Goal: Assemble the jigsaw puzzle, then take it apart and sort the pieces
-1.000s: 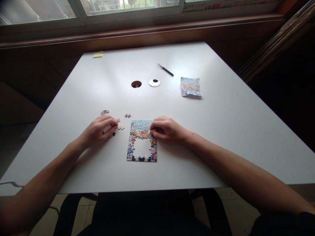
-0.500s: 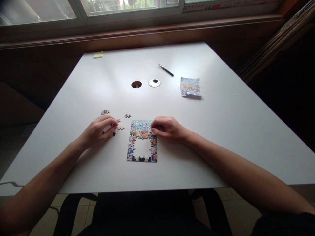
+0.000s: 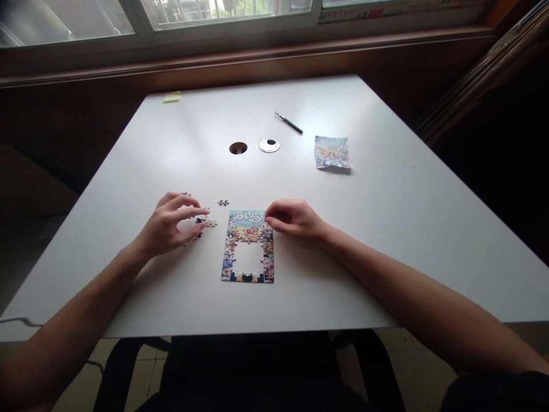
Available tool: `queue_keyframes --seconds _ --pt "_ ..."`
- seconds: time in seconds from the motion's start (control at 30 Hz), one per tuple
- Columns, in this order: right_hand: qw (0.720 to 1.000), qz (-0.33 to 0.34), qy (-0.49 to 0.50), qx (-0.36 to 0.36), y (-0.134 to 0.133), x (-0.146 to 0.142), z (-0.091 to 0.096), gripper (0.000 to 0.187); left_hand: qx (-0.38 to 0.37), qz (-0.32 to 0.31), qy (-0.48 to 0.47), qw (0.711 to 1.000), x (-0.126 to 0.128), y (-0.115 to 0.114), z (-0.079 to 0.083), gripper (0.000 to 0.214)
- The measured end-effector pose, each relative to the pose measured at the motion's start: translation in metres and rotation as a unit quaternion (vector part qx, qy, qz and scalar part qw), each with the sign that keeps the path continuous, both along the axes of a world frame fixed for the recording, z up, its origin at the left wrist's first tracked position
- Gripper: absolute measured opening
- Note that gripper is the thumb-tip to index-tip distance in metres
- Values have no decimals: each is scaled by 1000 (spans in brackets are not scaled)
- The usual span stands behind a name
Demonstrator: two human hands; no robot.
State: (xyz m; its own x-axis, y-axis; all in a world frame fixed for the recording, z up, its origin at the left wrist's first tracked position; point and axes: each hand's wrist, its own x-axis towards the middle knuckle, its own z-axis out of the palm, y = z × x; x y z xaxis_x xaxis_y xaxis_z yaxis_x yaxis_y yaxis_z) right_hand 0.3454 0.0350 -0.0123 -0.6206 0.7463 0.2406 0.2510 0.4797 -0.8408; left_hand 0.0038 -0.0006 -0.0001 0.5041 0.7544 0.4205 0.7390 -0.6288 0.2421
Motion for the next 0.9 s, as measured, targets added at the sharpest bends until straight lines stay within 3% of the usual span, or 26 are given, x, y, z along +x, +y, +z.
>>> queue_keyframes --seconds 0.13,0.43,0.7,0.8,0.9 --pt "1000 -1 -3 5 0 0 0 12 5 -5 10 1000 -1 1 -5 8" --pt "1000 0 -7 2 0 0 1 11 -47 28 -28 998 5 -3 1 18" --pt "1000 -4 -10 -2 0 0 2 12 -65 14 18 998 8 -8 1 28" --pt "1000 -6 -9 -4 0 0 2 12 -44 50 1 998 8 -7 2 32" --pt "1000 -7 -9 -8 0 0 1 12 -5 129 -36 991 6 -5 5 26"
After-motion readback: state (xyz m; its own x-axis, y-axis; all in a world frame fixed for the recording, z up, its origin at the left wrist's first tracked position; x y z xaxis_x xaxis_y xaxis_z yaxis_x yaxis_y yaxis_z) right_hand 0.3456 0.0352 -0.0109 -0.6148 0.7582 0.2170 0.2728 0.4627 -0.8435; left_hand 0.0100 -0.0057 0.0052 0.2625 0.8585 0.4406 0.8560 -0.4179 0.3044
